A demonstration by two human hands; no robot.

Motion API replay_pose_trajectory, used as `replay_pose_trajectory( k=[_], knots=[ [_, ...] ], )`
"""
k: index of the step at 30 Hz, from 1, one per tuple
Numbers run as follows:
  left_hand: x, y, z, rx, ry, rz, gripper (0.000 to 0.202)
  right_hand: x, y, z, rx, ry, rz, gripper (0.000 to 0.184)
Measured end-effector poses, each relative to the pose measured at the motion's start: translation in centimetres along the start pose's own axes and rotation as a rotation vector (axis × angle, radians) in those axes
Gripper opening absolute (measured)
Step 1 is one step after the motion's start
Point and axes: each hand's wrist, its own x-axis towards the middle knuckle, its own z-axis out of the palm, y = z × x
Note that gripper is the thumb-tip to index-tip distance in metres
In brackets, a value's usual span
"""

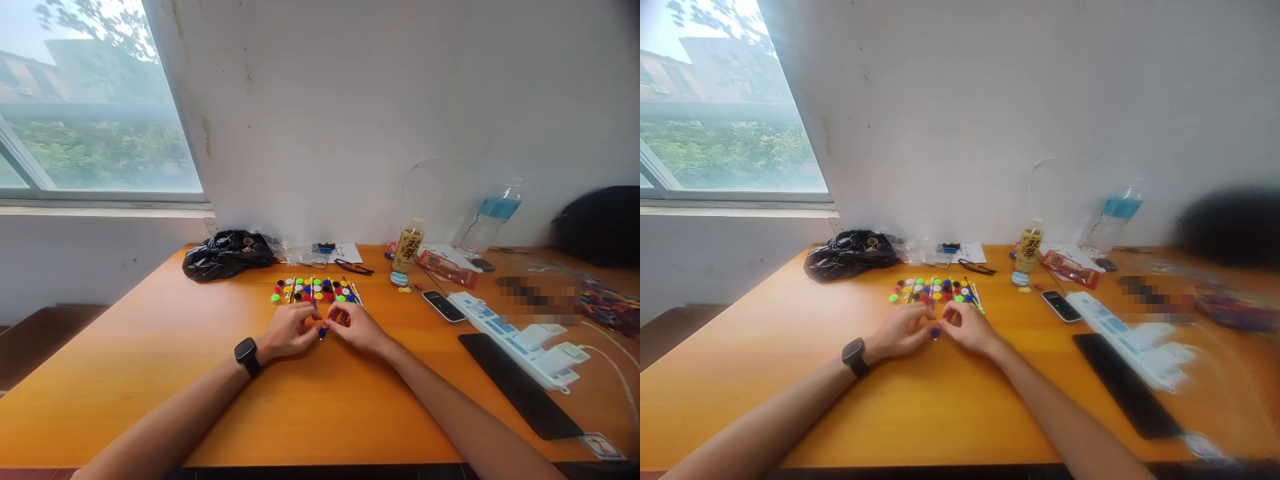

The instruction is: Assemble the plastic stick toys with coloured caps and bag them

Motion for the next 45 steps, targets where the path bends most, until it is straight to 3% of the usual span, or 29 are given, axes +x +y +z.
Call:
replay_pose_trajectory(
  k=[3, 5, 7, 10, 14, 18, 21, 24, 28, 31, 39, 45],
  knots=[
    [0.1, -0.7, -0.5, -0.018, 0.133, -0.056, 0.025, -0.2, -0.6, -0.9, -0.097, 0.095, 0.013, 0.028],
    [0.1, -1.4, -0.7, -0.021, 0.196, -0.097, 0.028, -0.1, -1.0, -1.4, -0.037, 0.077, 0.05, 0.039],
    [0.1, -2.1, -0.8, -0.002, 0.23, -0.132, 0.028, 0.2, -1.1, -1.8, 0.041, 0.063, 0.078, 0.052],
    [0.2, -2.6, -1.0, 0.041, 0.244, -0.164, 0.029, 0.7, -0.9, -2.3, 0.098, 0.147, 0.072, 0.062],
    [0.5, -3.2, -1.8, 0.09, 0.286, -0.18, 0.029, 1.1, 0.2, -3.0, 0.041, 0.282, 0.046, 0.062],
    [0.7, -5.1, -3.2, 0.173, 0.379, -0.196, 0.023, 1.2, 1.4, -3.8, -0.211, 0.379, 0.007, 0.048],
    [0.5, -6.9, -4.0, 0.19, 0.309, -0.187, 0.031, 1.2, 2.1, -4.3, -0.379, 0.38, -0.082, 0.035],
    [0.2, -7.9, -4.3, 0.219, 0.133, -0.142, 0.054, 1.2, 2.9, -4.4, -0.448, 0.261, -0.181, 0.042],
    [0.0, -7.8, -4.0, 0.24, -0.073, -0.131, 0.068, 1.1, 3.9, -4.1, -0.501, 0.086, -0.125, 0.056],
    [0.1, -7.3, -4.1, 0.253, -0.176, -0.125, 0.066, 1.0, 4.4, -4.1, -0.506, -0.02, -0.074, 0.059],
    [0.1, -6.9, -3.0, 0.345, -0.241, 0.011, 0.062, 1.2, 3.9, -3.8, -0.568, -0.17, -0.074, 0.056],
    [0.2, -7.8, -1.7, 0.39, -0.259, -0.013, 0.066, 1.7, 4.0, -3.8, -0.589, -0.183, -0.064, 0.056]
  ],
)
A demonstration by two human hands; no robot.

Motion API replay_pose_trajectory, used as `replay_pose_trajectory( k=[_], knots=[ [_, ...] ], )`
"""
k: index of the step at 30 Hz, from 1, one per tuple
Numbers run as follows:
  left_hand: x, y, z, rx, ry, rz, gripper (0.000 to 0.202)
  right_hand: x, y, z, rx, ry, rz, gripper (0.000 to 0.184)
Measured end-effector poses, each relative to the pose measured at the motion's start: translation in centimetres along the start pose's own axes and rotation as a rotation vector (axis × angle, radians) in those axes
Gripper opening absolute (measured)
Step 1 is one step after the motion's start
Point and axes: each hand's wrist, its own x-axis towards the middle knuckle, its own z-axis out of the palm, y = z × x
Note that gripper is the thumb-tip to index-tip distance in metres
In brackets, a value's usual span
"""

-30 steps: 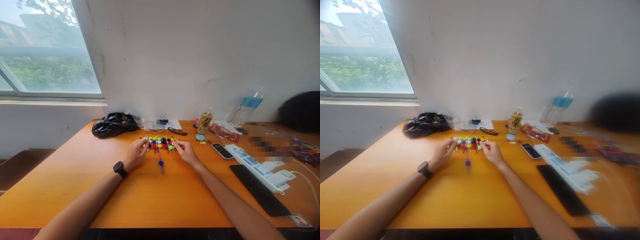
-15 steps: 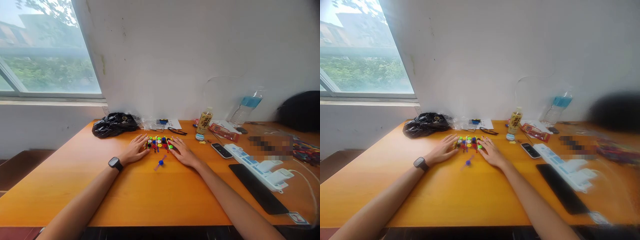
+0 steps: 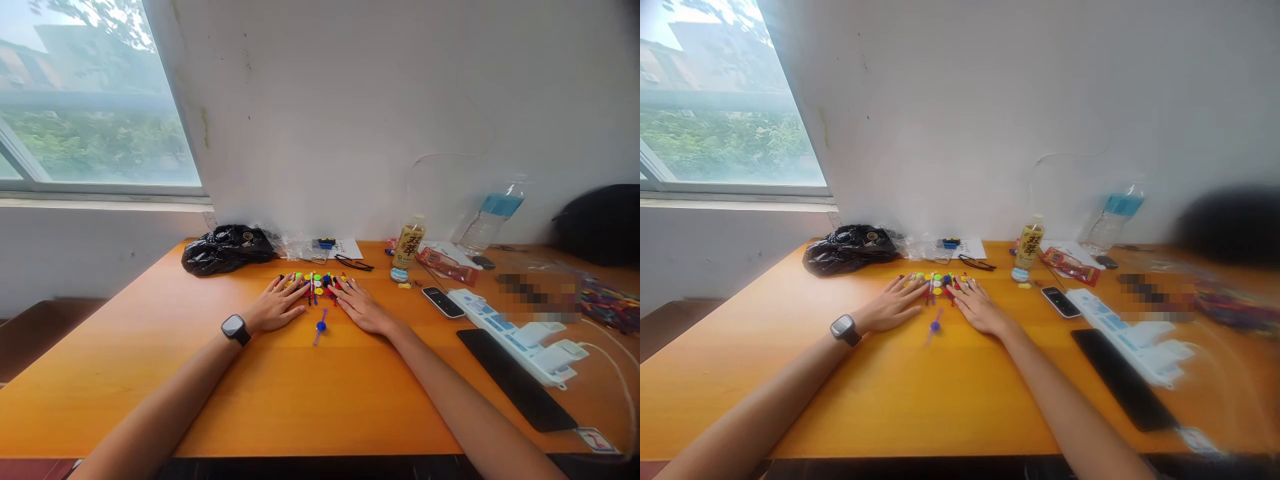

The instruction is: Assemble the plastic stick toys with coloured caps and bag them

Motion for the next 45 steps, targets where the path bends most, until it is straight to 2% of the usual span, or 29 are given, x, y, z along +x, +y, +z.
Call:
replay_pose_trajectory(
  k=[8, 15, 24, 28, 32, 35, 41, 45],
  knots=[
    [0.4, 0.2, 0.2, -0.018, 0.016, -0.041, 0.071, 0.5, -0.3, -0.1, -0.027, 0.013, 0.027, 0.056],
    [0.0, 0.6, -1.0, -0.042, -0.003, 0.015, 0.061, -0.1, -0.8, -0.1, -0.049, 0.027, -0.068, 0.053],
    [0.3, -0.3, -1.3, -0.088, 0.007, 0.051, 0.061, 0.4, -1.4, 0.6, -0.092, 0.041, -0.04, 0.056],
    [0.3, 0.2, -2.0, -0.093, 0.072, 0.011, 0.065, 0.3, -1.6, 0.5, -0.09, 0.036, -0.03, 0.056],
    [0.4, 0.7, -2.4, -0.089, 0.147, 0.038, 0.053, 0.2, -1.7, 0.2, -0.085, 0.022, -0.071, 0.053],
    [0.5, 0.7, -2.3, -0.079, 0.142, 0.072, 0.049, 0.2, -1.9, 0.2, -0.079, 0.015, -0.073, 0.051],
    [0.5, 0.6, -1.7, -0.057, 0.165, 0.026, 0.061, 0.4, -2.0, 0.4, -0.071, 0.005, -0.024, 0.052],
    [0.5, 1.0, -1.9, -0.07, 0.171, 0.049, 0.054, 0.4, -2.1, 0.4, -0.074, 0.011, -0.014, 0.052]
  ],
)
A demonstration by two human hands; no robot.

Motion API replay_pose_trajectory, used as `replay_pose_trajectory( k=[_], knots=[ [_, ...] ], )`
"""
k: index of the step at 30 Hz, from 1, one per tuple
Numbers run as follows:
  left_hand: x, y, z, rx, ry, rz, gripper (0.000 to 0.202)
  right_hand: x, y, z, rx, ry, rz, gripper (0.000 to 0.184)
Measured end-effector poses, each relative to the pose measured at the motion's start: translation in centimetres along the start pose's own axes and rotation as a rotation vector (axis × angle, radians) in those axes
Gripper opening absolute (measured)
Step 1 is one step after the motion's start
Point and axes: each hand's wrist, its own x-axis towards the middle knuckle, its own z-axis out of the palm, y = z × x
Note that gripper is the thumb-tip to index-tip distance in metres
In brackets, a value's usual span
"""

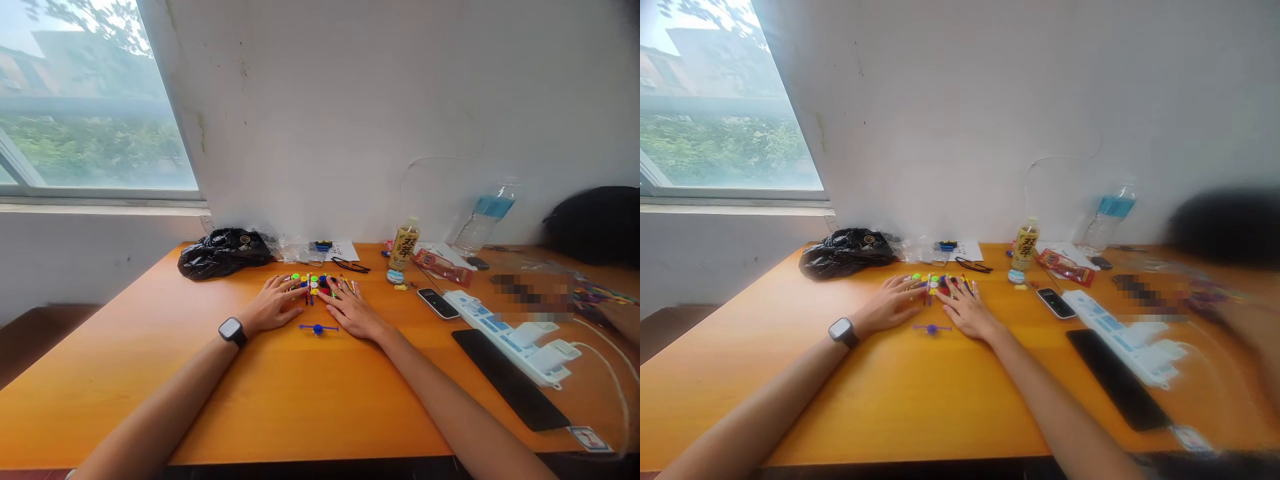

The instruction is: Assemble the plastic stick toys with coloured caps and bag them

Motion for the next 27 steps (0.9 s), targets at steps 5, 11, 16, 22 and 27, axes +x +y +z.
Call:
replay_pose_trajectory(
  k=[5, 11, 16, 22, 27],
  knots=[
    [-0.1, -0.1, 0.3, 0.042, -0.041, -0.02, 0.058, 0.0, -0.2, -0.1, -0.004, 0.013, 0.008, 0.052],
    [-0.3, -0.6, 0.6, 0.002, -0.033, -0.045, 0.06, -0.4, -0.5, -0.7, 0.016, 0.107, 0.035, 0.055],
    [-0.6, -1.7, 0.6, -0.048, 0.123, -0.189, 0.058, -1.1, 0.8, -0.9, 0.05, 0.203, 0.103, 0.06],
    [-1.0, -3.2, 0.7, -0.12, 0.149, -0.346, 0.067, -1.1, 1.8, -0.6, 0.099, 0.341, 0.119, 0.054],
    [-0.7, -1.5, 0.2, -0.063, 0.128, -0.186, 0.055, -1.1, 0.9, -0.7, 0.083, 0.281, -0.011, 0.048]
  ],
)
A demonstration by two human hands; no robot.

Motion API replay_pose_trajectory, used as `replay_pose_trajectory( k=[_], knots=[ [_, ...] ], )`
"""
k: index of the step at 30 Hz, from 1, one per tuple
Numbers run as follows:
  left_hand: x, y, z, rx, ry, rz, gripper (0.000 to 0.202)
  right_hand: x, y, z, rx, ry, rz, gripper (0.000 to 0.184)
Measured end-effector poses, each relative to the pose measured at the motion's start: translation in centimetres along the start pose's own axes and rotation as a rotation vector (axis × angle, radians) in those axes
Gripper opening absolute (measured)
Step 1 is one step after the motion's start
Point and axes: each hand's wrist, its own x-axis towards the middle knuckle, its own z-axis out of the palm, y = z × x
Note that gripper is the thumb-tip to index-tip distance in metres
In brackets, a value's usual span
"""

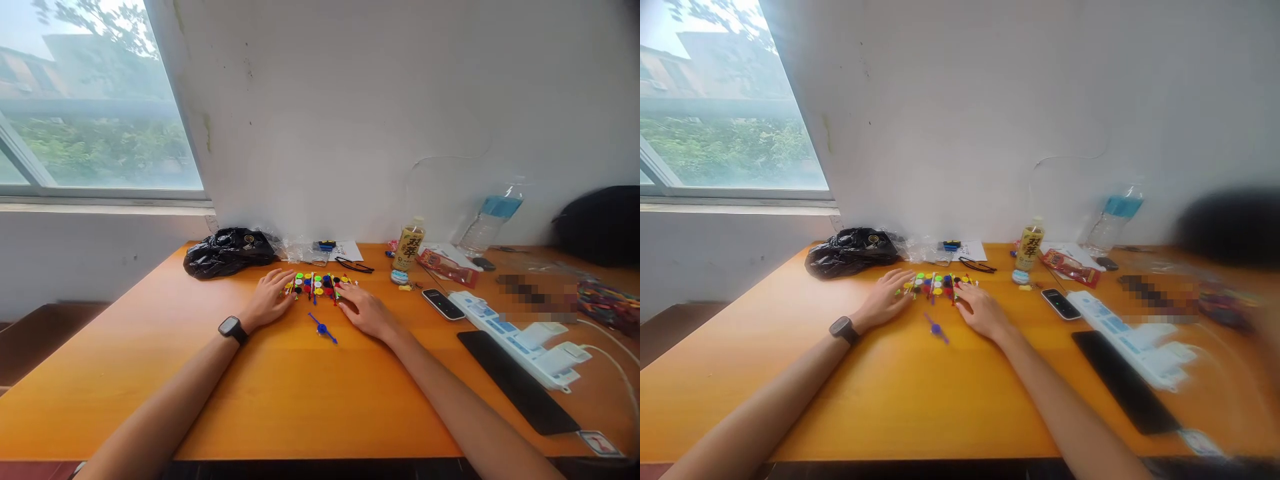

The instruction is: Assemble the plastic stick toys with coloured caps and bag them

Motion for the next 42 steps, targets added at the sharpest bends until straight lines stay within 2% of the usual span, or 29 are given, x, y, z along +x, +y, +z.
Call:
replay_pose_trajectory(
  k=[4, 7, 11, 20, 25, 28, 33, 36, 42],
  knots=[
    [0.2, 2.5, -0.1, -0.013, -0.126, 0.142, 0.05, 0.2, -0.7, -0.1, 0.017, -0.068, -0.031, 0.049],
    [0.4, 3.5, 0.1, -0.048, -0.206, 0.197, 0.05, 0.6, -1.1, -0.1, 0.041, -0.12, -0.057, 0.049],
    [0.6, 3.4, 0.6, -0.039, -0.247, 0.219, 0.052, 0.8, -1.3, 0.3, 0.044, -0.132, -0.058, 0.05],
    [0.7, 3.3, 1.3, 0.005, -0.252, 0.197, 0.052, 1.0, -0.9, 0.6, 0.028, -0.132, -0.063, 0.052],
    [0.6, 3.5, 0.9, -0.023, -0.158, 0.161, 0.05, 0.6, -0.8, 0.0, -0.054, -0.03, 0.028, 0.053],
    [0.5, 2.8, 0.8, -0.013, -0.033, 0.036, 0.048, 0.1, -0.4, 0.2, -0.059, -0.082, 0.099, 0.058],
    [0.5, 0.0, 0.9, -0.032, 0.151, -0.187, 0.046, -0.2, 0.3, 0.7, -0.01, -0.158, 0.108, 0.065],
    [0.6, -1.5, 0.9, -0.072, 0.189, -0.256, 0.044, -0.1, 0.7, 0.8, -0.002, -0.158, 0.11, 0.065],
    [0.3, -3.1, 1.0, -0.085, 0.173, -0.33, 0.036, 0.0, 1.0, 1.2, -0.009, -0.131, 0.093, 0.064]
  ],
)
